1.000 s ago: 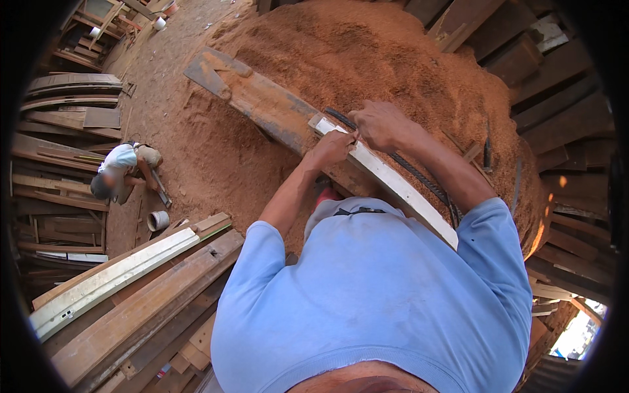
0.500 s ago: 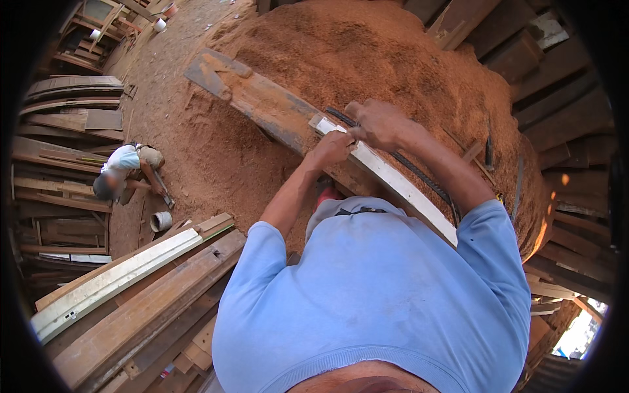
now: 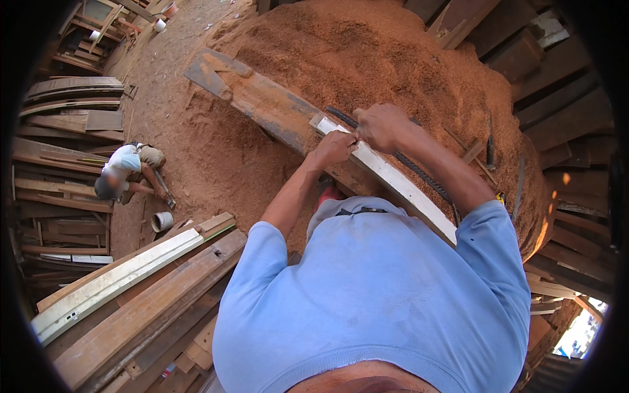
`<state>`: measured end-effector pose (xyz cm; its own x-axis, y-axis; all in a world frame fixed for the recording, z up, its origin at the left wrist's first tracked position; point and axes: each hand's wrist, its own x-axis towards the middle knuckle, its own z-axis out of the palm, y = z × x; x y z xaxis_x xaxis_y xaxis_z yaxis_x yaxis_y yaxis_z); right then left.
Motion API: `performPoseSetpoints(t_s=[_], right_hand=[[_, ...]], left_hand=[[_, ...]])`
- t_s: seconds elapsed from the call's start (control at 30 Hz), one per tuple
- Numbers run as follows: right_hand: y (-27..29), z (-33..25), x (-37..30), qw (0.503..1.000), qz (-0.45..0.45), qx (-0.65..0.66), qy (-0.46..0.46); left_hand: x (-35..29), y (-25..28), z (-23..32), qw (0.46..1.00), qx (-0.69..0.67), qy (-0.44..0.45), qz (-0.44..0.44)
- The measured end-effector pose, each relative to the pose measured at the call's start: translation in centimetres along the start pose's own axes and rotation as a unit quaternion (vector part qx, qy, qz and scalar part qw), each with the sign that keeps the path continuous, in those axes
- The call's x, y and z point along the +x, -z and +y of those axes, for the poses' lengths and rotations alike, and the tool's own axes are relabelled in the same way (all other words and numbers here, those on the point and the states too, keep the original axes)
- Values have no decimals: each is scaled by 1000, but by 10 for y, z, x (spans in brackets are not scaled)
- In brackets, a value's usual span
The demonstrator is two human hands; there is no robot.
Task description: The person uses a screwdriver to fasten a metal bracket onto a long white wooden plank. They then pick up a small block of wood and a metal jig, moving them across the workshop floor where another worker is visible in the background.
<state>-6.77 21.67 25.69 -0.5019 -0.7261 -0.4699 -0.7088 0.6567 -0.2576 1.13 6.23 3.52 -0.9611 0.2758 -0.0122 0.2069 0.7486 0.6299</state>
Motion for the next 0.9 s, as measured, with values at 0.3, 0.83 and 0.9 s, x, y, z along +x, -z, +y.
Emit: performPoseSetpoints(t_s=[0.3,0.83,0.9], right_hand=[[6,-6,-4,999,-21,19,-45],[-18,13,-6,990,88,-9,114],[-23,15,-3,991,100,3,86]], left_hand=[[-1,-3,-4,1000,-14,-14,16],[0,-8,-4,1000,4,-3,14],[0,-7,-3,999,1,-25,24]])
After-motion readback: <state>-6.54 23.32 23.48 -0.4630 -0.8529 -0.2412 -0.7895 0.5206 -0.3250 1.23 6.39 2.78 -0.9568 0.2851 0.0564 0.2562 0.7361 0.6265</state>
